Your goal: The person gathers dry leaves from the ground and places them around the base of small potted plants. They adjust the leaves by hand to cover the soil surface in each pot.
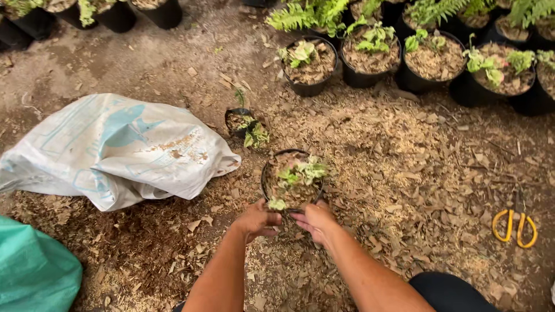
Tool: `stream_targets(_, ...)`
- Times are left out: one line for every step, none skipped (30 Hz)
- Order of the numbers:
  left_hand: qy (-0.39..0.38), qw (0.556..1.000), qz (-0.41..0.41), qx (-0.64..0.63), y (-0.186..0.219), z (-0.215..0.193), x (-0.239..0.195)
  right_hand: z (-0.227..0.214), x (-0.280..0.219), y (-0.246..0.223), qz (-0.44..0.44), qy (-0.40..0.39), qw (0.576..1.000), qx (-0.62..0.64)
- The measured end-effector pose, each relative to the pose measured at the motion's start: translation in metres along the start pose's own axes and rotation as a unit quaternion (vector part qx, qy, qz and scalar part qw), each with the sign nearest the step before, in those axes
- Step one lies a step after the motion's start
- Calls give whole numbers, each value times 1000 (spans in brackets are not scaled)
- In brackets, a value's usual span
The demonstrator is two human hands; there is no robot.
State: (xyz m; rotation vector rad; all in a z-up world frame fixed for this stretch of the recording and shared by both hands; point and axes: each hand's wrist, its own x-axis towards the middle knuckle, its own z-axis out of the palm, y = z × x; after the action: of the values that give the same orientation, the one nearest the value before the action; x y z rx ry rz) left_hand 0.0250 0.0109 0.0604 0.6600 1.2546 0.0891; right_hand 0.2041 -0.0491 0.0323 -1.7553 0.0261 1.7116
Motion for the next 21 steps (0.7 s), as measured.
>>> stream_targets(2,1000,-29,-6,-3,5,-1,2,1,1,4,7,1000,16)
stream_targets(7,998,-53,-14,-5,10,-1,6,2,0,5,10,1000,29)
stream_targets(17,999,-45,-26,-6,16,1,8,2,-1,10,4,999,40)
stream_targets(29,998,-36,-40,-10,21,3,11,0,0,16,-3,999,50)
stream_targets(41,997,-28,-53,-14,23,5,14,-3,3,22,-9,998,60)
stream_targets(59,996,-16,-63,-15,25,11,15,-5,1,18,-20,999,34)
stream_targets(77,994,-5,-72,-16,25,17,17,-8,2,14,-30,999,8)
stream_targets(93,992,3,-82,-21,26,23,15,-12,5,12,-38,999,-18)
stream_targets(127,990,7,-61,-25,24,30,14,-15,8,17,-39,998,-50)
stream_targets(160,986,13,-40,-26,23,39,12,-17,7,20,-39,996,-83)
stream_targets(193,981,19,-20,-27,21,47,9,-18,6,23,-39,992,-116)
stream_targets(208,977,30,-31,-28,19,55,7,-19,6,23,-43,987,-151)
stream_targets(222,973,42,-43,-29,16,63,2,-19,4,23,-48,981,-187)
stream_targets(237,969,49,-54,-34,13,67,-4,-21,7,27,-54,973,-222)
stream_targets(235,969,51,-49,-37,11,72,-11,-23,8,36,-65,957,-279)
stream_targets(236,969,54,-43,-38,5,75,-18,-23,8,42,-80,938,-335)
stream_targets(237,969,57,-37,-39,-2,76,-26,-23,6,49,-94,915,-390)
stream_targets(226,973,45,2,-37,-10,77,-35,-22,2,69,-73,918,-383)
stream_targets(215,975,33,41,-36,-19,75,-42,-20,-3,89,-51,921,-376)
stream_targets(200,976,19,84,-35,-26,74,-49,-18,-7,65,3,914,-400)
stream_targets(217,967,32,131,-34,-32,73,-56,-17,-12,40,57,904,-422)
